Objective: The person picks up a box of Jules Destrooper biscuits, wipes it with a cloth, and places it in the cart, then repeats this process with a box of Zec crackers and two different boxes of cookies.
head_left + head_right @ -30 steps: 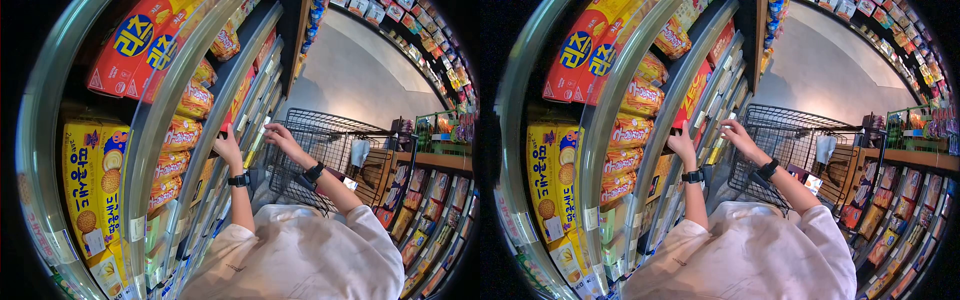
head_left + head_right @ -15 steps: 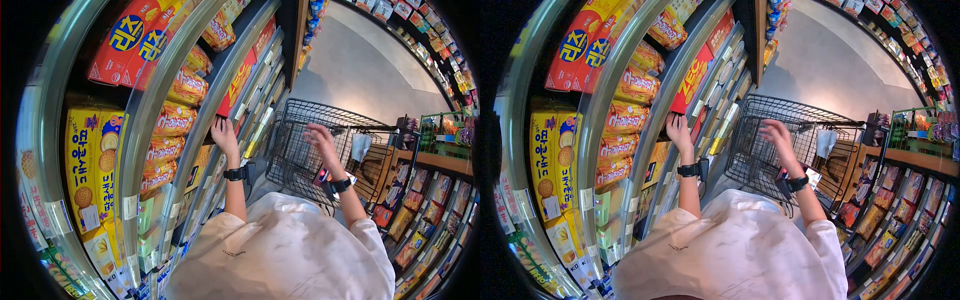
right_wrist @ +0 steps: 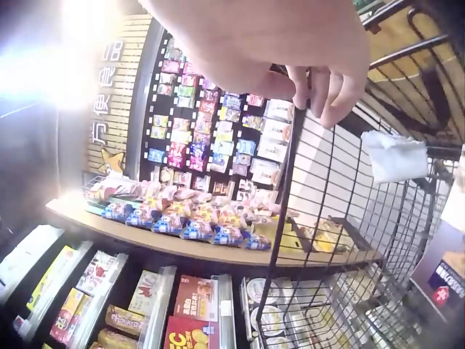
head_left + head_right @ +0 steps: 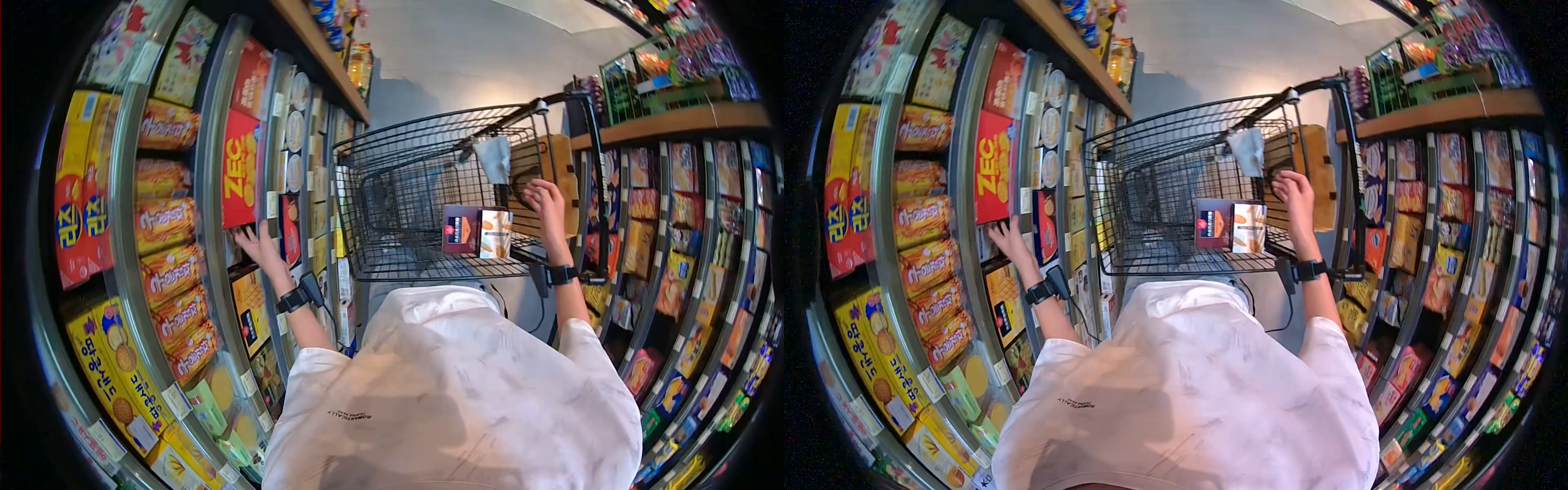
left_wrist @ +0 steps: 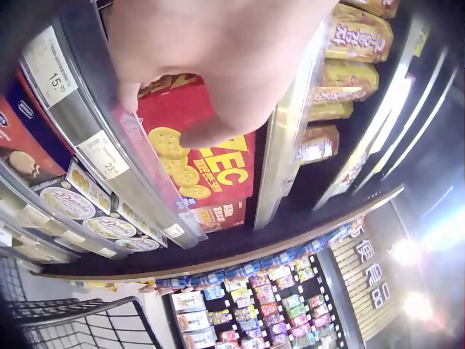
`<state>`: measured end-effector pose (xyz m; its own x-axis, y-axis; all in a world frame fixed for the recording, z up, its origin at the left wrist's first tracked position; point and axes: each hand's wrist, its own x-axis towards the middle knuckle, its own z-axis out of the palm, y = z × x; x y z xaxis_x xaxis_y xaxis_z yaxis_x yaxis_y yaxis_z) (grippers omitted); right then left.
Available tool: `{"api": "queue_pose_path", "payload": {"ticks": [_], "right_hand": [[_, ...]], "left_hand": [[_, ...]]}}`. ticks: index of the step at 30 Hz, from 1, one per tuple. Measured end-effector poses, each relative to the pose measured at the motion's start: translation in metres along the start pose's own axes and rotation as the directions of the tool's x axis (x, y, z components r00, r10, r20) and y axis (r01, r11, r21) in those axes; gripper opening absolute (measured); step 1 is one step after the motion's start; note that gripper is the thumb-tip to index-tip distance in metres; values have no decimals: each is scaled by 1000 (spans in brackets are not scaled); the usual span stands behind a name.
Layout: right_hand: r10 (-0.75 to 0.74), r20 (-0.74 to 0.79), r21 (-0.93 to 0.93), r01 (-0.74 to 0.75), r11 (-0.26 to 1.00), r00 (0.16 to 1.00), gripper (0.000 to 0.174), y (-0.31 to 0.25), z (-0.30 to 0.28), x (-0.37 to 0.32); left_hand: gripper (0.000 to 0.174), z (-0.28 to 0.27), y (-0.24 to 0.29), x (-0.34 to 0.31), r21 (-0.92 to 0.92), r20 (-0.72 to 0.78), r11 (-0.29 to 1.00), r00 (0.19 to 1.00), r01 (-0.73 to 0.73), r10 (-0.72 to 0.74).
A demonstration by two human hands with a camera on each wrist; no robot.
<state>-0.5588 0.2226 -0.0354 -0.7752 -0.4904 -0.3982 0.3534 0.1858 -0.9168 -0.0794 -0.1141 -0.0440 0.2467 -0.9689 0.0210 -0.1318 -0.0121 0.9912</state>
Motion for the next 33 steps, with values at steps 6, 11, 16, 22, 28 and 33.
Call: {"api": "queue_pose_path", "payload": {"ticks": [6,11,16,22,28,33], "right_hand": [[160,210,-459,-47,887,964,48,73,-11,17],[-41,564,-742,528,413,825,68,111,-4,31],[360,421,-907,391,158,832,82,138,-6,48],[51,521,-854,520,37,852,56,139,-3,35],[107,515,-763,397,510,851,49,105,3,40],[-43,592,-750,569,337,805,55,34,16,4]], "left_hand": [[76,11,22,-48,105,-82,993,996,53,-45],[31,7,-23,-77,458,128,790,910,-407,395],[45,45,31,-147,123,352,992,936,-30,-15],[33,80,42,-183,212,550,970,805,120,-220],[26,101,44,-187,251,791,968,572,24,-219],[21,117,41,-174,235,782,971,602,-45,-162]]}}
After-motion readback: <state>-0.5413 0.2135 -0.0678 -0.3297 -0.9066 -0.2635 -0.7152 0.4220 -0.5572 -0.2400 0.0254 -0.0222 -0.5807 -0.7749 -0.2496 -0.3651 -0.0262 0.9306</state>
